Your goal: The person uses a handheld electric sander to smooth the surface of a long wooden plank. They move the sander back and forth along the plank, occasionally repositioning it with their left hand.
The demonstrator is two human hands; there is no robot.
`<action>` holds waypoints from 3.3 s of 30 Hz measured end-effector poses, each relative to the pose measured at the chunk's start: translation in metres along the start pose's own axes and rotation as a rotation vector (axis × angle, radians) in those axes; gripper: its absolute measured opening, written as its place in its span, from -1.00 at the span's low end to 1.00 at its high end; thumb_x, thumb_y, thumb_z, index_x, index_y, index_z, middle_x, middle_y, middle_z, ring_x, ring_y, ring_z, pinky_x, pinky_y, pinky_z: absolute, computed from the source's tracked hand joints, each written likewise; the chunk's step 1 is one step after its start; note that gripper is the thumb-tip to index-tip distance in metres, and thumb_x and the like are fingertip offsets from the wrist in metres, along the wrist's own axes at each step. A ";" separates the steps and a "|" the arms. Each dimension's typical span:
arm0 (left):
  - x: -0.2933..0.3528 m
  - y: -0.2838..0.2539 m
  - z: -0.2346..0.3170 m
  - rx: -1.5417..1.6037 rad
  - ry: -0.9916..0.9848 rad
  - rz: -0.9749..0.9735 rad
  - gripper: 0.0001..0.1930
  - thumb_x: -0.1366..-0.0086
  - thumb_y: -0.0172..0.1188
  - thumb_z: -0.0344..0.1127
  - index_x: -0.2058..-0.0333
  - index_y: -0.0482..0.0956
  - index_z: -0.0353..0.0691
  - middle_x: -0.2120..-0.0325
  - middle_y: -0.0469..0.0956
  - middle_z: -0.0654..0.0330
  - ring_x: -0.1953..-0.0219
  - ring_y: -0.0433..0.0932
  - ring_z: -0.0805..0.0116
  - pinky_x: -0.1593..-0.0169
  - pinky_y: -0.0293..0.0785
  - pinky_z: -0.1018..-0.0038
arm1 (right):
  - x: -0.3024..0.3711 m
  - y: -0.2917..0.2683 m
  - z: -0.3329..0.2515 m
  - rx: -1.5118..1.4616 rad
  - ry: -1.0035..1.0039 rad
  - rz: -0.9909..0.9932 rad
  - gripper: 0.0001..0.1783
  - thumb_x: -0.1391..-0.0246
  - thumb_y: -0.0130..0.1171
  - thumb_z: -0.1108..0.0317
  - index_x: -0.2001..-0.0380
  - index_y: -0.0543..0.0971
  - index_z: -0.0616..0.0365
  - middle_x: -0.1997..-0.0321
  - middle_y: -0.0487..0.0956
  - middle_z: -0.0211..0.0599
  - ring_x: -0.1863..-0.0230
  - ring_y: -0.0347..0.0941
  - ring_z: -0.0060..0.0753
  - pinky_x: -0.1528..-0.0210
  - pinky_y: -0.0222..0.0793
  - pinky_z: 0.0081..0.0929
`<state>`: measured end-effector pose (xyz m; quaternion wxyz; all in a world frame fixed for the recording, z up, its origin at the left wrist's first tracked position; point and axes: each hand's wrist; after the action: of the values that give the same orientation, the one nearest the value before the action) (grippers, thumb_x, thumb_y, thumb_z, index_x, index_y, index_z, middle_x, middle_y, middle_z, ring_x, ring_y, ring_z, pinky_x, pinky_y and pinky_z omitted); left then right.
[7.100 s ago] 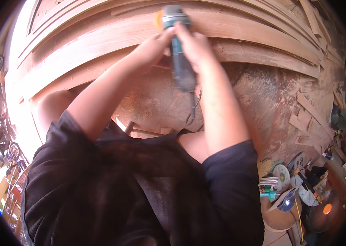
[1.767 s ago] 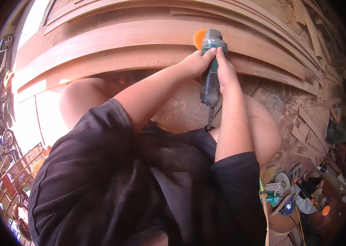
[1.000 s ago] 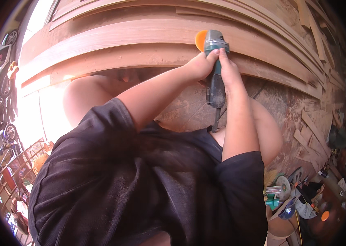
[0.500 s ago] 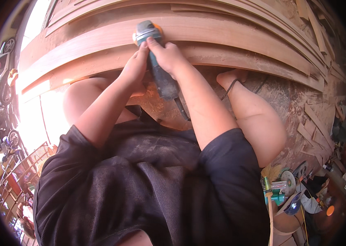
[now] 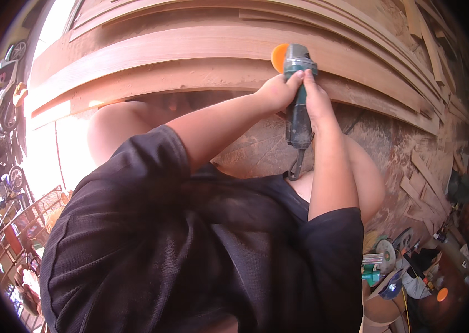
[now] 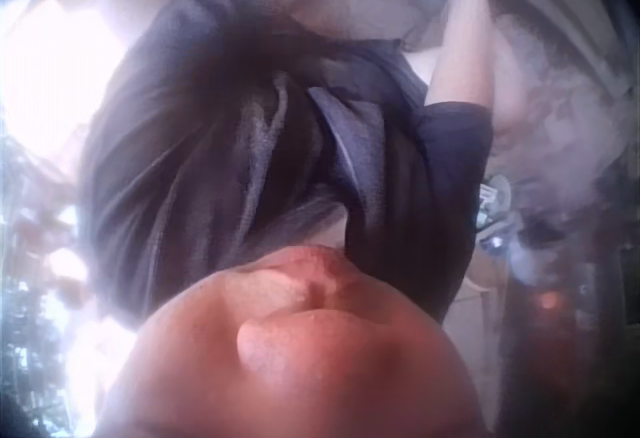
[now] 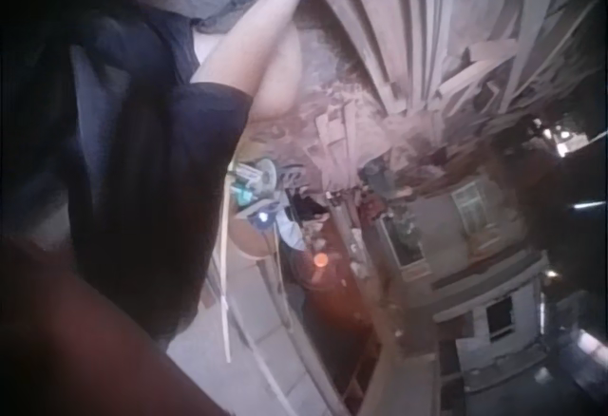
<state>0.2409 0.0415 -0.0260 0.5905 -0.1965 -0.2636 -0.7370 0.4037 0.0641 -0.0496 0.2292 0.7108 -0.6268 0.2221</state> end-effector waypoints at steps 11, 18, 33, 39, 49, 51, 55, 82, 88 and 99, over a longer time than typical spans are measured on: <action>0.038 -0.090 0.002 0.031 0.001 0.125 -0.11 -0.55 -0.02 0.38 -0.29 0.46 -0.51 -0.09 0.64 -0.21 -0.13 0.68 -0.09 -0.02 0.75 -0.07 | 0.000 0.112 -0.005 -0.044 -0.082 -0.078 -0.13 -0.42 0.14 -0.34 -0.14 0.55 0.44 0.07 0.70 -0.10 0.13 0.67 -0.26 0.06 0.63 -0.30; 0.091 -0.172 -0.039 0.189 0.073 0.565 -0.14 -0.57 -0.04 0.39 -0.17 0.59 -0.52 0.08 0.68 0.02 0.05 0.59 0.28 -0.10 0.50 0.35 | -0.015 0.226 -0.012 0.242 -0.076 -0.400 0.04 -0.31 0.24 -0.39 -0.10 0.56 0.68 0.05 0.71 0.13 0.10 0.69 -0.16 0.02 0.60 -0.30; -0.043 0.010 0.006 -0.081 0.076 0.082 -0.12 -0.51 0.01 0.38 -0.14 0.55 -0.58 0.10 0.69 -0.23 0.11 0.78 -0.07 0.28 0.83 0.09 | -0.018 -0.014 -0.020 0.024 0.007 0.040 -0.21 -0.47 0.00 -0.36 -0.24 0.54 0.21 0.06 0.73 -0.10 0.11 0.74 -0.17 0.09 0.75 -0.13; -0.020 0.012 0.024 -0.133 -0.030 -0.045 -0.10 -0.50 0.02 0.40 -0.18 0.53 -0.55 0.03 0.67 -0.23 0.01 0.75 -0.09 0.14 0.82 0.05 | -0.010 -0.018 -0.001 -0.180 0.022 0.015 -0.21 -0.49 -0.05 -0.36 -0.28 0.48 0.19 -0.06 0.68 -0.05 0.01 0.71 -0.15 0.03 0.72 -0.07; 0.060 -0.117 -0.036 0.163 0.062 0.477 -0.19 -0.63 -0.15 0.35 -0.27 0.50 -0.42 0.03 0.62 0.04 0.05 0.59 0.27 0.01 0.56 0.39 | -0.016 0.158 -0.012 0.344 -0.078 -0.277 0.03 -0.34 0.19 -0.41 -0.15 0.53 0.62 0.06 0.71 0.06 0.10 0.68 -0.22 0.03 0.60 -0.38; 0.062 -0.106 -0.026 0.225 0.003 0.461 -0.18 -0.64 -0.22 0.36 -0.33 0.45 -0.37 -0.07 0.59 0.01 -0.04 0.59 0.23 -0.07 0.56 0.36 | -0.016 0.154 -0.019 0.479 -0.089 -0.314 0.13 -0.30 0.17 -0.48 -0.20 0.51 0.66 0.03 0.71 0.11 0.01 0.67 -0.17 -0.07 0.58 -0.32; 0.023 -0.053 -0.041 0.160 0.079 0.288 -0.16 -0.65 -0.26 0.34 -0.37 0.37 -0.43 -0.16 0.57 -0.07 -0.17 0.60 0.12 -0.19 0.59 0.17 | -0.024 0.070 -0.025 0.407 -0.053 -0.391 0.15 -0.27 0.15 -0.52 -0.23 0.52 0.62 -0.13 0.68 0.27 -0.13 0.67 0.01 -0.19 0.56 -0.25; -0.041 -0.036 0.003 0.087 0.073 0.376 -0.12 -0.62 -0.17 0.38 -0.32 0.41 -0.51 -0.09 0.62 -0.16 -0.06 0.68 0.09 -0.11 0.64 0.22 | -0.067 0.037 -0.064 0.274 -0.016 -0.324 0.07 -0.30 0.22 -0.42 -0.19 0.52 0.64 0.04 0.72 0.17 0.06 0.71 -0.13 -0.03 0.63 -0.31; -0.078 0.015 0.014 0.132 0.087 0.289 -0.15 -0.62 -0.15 0.34 -0.28 0.44 -0.52 -0.03 0.65 -0.19 -0.02 0.71 0.05 -0.10 0.62 0.20 | -0.078 -0.024 -0.075 0.289 0.027 -0.305 -0.01 -0.33 0.16 -0.44 -0.08 0.57 0.53 0.16 0.73 0.01 0.26 0.72 -0.22 0.22 0.66 -0.35; -0.157 0.123 0.083 -0.180 -0.062 -0.151 -0.10 -0.56 -0.11 0.41 -0.14 0.57 -0.54 0.08 0.68 -0.16 0.09 0.75 -0.01 0.08 0.80 0.06 | -0.066 -0.149 -0.077 -0.187 0.091 0.160 -0.24 -0.42 0.10 -0.36 -0.14 0.62 0.21 0.07 0.73 -0.12 0.18 0.73 -0.26 0.13 0.70 -0.28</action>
<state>0.3941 0.1932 -0.0360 0.5050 -0.2510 -0.2284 -0.7936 0.5414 0.1784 -0.0352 0.3042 0.6231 -0.6886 0.2122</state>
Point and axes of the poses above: each hand's wrist, its own x-axis away from the middle knuckle, its own y-axis out of the palm, z = x × y
